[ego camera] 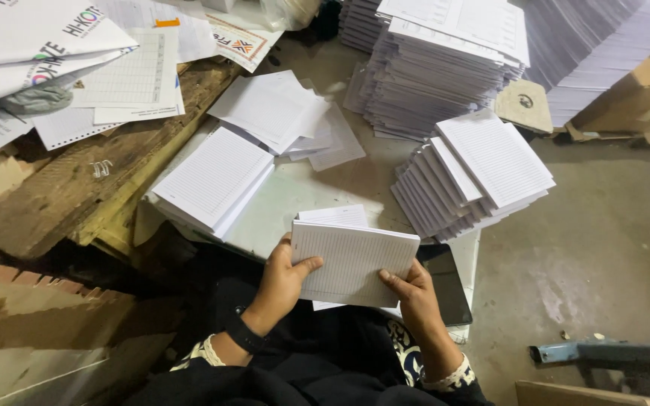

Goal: Counting and stacking printed paper sheets into organized piles on a workbench

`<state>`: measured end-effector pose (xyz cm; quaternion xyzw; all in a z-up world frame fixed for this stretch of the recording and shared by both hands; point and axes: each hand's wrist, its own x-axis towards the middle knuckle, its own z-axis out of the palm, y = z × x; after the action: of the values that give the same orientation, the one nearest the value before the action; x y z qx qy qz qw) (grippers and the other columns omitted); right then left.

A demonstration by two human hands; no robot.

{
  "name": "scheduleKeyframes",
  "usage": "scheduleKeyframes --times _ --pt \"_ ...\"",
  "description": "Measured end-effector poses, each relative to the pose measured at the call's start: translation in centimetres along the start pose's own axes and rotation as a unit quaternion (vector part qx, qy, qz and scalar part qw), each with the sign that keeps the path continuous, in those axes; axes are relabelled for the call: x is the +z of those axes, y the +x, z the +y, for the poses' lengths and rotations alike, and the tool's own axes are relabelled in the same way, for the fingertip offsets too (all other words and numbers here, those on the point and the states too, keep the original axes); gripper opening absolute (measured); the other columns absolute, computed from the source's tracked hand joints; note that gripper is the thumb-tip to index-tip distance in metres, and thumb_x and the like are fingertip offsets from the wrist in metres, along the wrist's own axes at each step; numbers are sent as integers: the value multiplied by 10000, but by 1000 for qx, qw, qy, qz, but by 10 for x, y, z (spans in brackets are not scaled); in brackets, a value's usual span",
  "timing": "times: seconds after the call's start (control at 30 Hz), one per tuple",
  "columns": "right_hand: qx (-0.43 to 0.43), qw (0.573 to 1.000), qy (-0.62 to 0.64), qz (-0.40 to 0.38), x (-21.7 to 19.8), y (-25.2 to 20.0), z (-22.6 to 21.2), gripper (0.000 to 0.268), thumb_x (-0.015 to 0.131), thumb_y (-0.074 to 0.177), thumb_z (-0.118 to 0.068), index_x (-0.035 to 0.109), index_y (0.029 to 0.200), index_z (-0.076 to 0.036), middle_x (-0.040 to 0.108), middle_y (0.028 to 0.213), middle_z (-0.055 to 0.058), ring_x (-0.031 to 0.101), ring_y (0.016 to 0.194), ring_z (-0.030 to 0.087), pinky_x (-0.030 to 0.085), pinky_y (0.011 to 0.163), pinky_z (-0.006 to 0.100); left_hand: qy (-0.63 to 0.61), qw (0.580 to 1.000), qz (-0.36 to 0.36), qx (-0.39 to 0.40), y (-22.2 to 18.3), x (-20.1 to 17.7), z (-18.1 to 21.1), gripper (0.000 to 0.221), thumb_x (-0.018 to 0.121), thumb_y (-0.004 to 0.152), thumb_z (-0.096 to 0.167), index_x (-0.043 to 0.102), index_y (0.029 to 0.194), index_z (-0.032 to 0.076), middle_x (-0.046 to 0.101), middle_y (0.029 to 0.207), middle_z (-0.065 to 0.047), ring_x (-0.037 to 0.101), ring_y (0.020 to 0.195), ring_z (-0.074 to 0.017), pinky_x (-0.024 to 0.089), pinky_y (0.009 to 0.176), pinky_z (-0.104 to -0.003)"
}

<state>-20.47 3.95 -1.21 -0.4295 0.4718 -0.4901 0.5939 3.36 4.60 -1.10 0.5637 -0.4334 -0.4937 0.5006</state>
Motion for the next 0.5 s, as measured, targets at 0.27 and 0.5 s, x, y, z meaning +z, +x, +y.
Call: scheduleKeyframes --times 0.27,0.5 --pt "19 1000 -5 16 1 -4 -1 363 693 778 -43 621 1129 19 695 1045 130 647 945 253 538 839 370 23 1000 -2 0 -6 0 2 412 728 786 186 574 1148 62 709 1067 -76 677 1023 -222 558 885 -337" --pt "34 999 -3 12 -3 -6 1 357 693 776 -62 621 1117 13 698 1070 141 653 948 269 543 830 388 27 999 -22 -8 -10 0 5 412 706 803 179 556 1171 67 705 1089 -77 673 1052 -227 568 896 -345"
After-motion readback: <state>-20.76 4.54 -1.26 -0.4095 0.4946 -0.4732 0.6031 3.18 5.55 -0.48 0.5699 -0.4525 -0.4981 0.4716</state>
